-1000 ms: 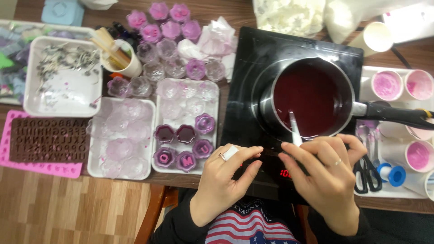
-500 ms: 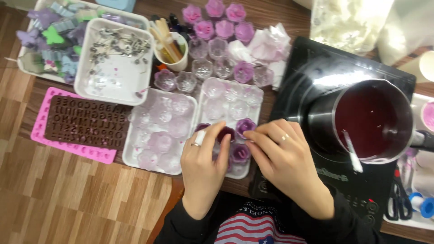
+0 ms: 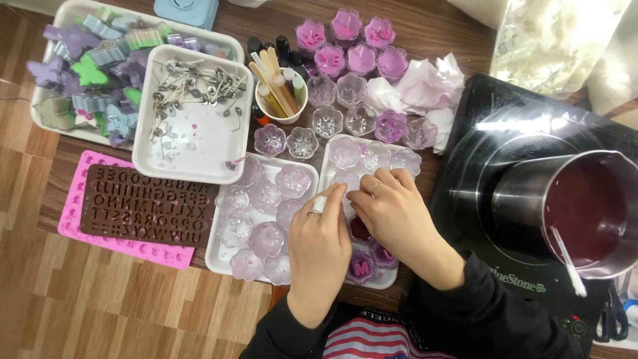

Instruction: The person uses tweezers to place small pink letter-shaped wax pieces into flower-shaped silicone molds, then stirs melted purple wax in a pot on an induction cooker and ladles the melted wax into the molds to fill them, working on one mold at a time.

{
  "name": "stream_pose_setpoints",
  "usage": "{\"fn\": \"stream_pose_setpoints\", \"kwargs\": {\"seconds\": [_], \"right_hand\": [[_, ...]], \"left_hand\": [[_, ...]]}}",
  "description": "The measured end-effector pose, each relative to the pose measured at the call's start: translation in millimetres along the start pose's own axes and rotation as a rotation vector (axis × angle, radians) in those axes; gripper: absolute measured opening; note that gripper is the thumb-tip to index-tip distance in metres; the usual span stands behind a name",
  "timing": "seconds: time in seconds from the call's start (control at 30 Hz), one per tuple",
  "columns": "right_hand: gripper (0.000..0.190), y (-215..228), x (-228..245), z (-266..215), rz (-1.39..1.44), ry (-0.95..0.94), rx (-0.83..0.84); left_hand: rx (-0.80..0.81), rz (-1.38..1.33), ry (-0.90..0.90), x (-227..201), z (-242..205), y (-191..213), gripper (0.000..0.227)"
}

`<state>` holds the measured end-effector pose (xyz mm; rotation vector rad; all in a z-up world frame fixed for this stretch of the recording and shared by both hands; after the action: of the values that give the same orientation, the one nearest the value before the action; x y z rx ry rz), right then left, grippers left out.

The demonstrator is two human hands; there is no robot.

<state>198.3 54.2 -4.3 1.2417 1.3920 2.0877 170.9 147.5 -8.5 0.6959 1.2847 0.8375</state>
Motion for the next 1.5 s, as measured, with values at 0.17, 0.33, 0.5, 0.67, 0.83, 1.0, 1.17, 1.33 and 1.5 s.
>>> {"fn": "stream_pose_setpoints", "kwargs": {"seconds": [0.17, 0.33, 0.5, 0.67, 0.83, 1.0, 1.17, 1.33, 1.5], "right_hand": [[0.008, -16, -9, 5, -0.024, -0.008, 0.054], [0.007, -22, -7, 7, -0.055, 0.011, 0.111], [0.006, -9, 2, 8, -0.022, 0.043, 0.074], [0.010, 28, 21, 3, 0.001, 0.070, -0.004], [0.018, 78, 49, -15, 0.033, 0.109, -0.103], [0.020, 113, 70, -49, 0.067, 0.147, -0.152], [0.026, 135, 84, -94, 0.091, 0.204, -0.211], [0.026, 148, 77, -138, 0.081, 0.172, -0.271], [0.027, 154, 56, -181, 0.078, 0.111, -0.327]], "left_hand": [[0.044, -0.028, 0.008, 6, 3, -2, 0.036], [0.077, -0.077, 0.022, 9, 4, -4, 0.041], [0.052, -0.107, 0.041, 12, 3, 0, 0.038], [0.119, -0.141, 0.120, 17, -3, 4, 0.042], [0.031, -0.278, -0.111, -13, -7, 37, 0.066], [0.002, -0.347, -0.203, -41, -20, 53, 0.073], [0.017, -0.406, -0.231, -69, -46, 49, 0.075], [0.057, -0.474, -0.244, -99, -69, 34, 0.071], [0.146, -0.498, -0.214, -124, -85, -3, 0.068]]}}
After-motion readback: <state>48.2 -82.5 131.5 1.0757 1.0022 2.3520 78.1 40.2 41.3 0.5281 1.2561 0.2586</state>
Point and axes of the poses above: each hand's wrist, its own z-axis towards the middle knuckle, its own y-axis out of the back of the hand, x = y × z, the point moved 10 cm from there along z, towards the middle knuckle, and after that the axes turned 14 degrees about z, right-handed, at the moved point
